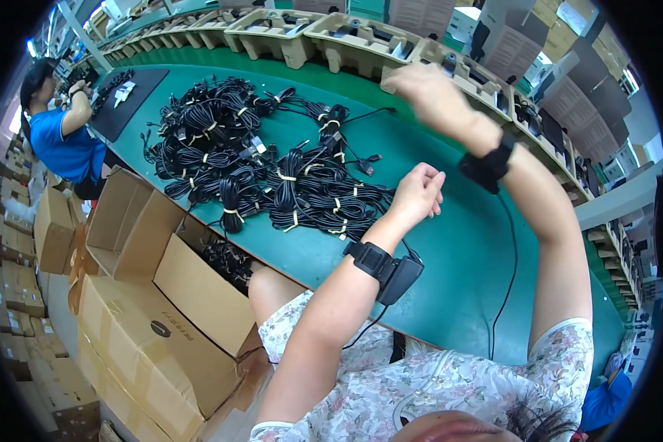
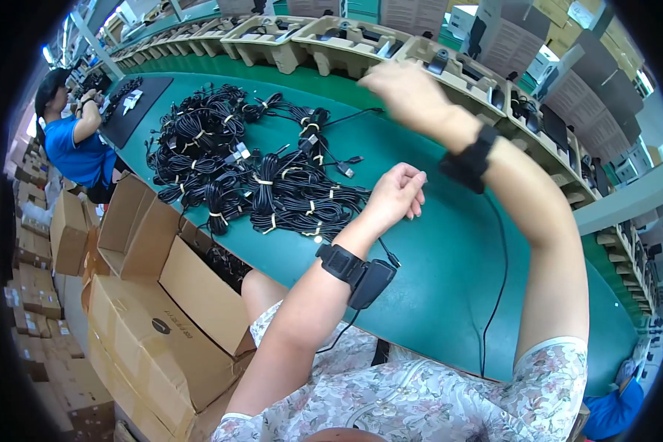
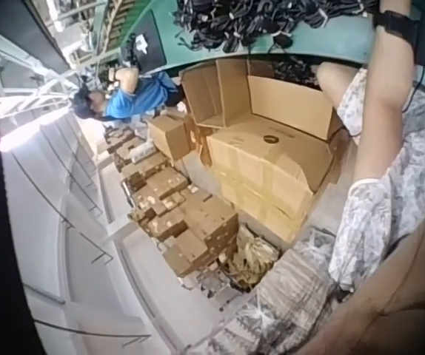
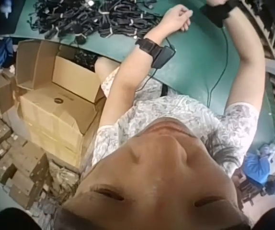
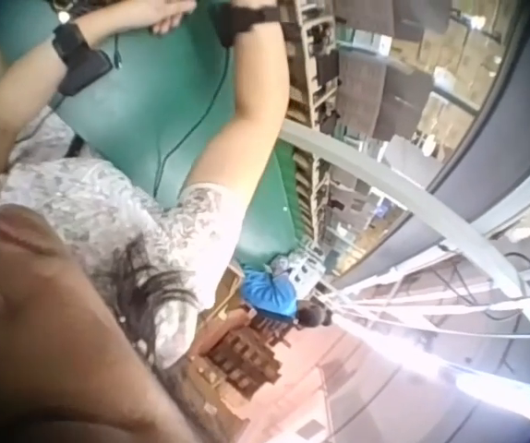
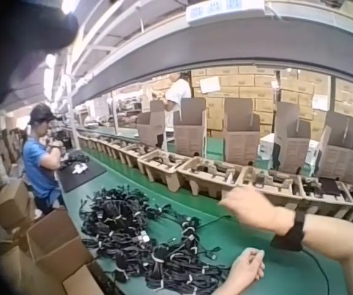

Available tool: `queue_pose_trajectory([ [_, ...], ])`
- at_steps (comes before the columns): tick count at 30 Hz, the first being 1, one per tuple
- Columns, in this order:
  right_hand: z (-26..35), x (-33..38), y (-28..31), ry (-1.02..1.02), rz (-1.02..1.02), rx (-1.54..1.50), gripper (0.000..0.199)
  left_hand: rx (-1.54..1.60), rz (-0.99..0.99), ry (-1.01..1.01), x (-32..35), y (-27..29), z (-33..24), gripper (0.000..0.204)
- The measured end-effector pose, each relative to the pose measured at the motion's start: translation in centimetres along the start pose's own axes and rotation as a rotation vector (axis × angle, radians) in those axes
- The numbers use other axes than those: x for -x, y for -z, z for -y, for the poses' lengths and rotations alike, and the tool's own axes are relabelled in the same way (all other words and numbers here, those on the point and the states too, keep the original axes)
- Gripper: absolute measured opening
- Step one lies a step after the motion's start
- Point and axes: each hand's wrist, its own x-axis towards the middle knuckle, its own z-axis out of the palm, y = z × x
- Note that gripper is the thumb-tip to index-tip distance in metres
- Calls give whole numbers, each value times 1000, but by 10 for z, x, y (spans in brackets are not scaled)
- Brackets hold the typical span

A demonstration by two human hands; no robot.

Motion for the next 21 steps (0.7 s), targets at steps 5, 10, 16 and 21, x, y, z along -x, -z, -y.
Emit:
queue_pose_trajectory([
  [5,59,-48,-50,366,50,-273,32,51,-3,105,-1,3,0,17],
  [10,38,-47,-35,268,334,-190,35,94,33,96,-2,0,-7,20],
  [16,18,-7,7,-420,249,-1080,19,437,26,-3,6,3,-26,38],
  [21,28,32,51,-749,212,-1457,17,847,115,-98,11,13,-37,40],
])
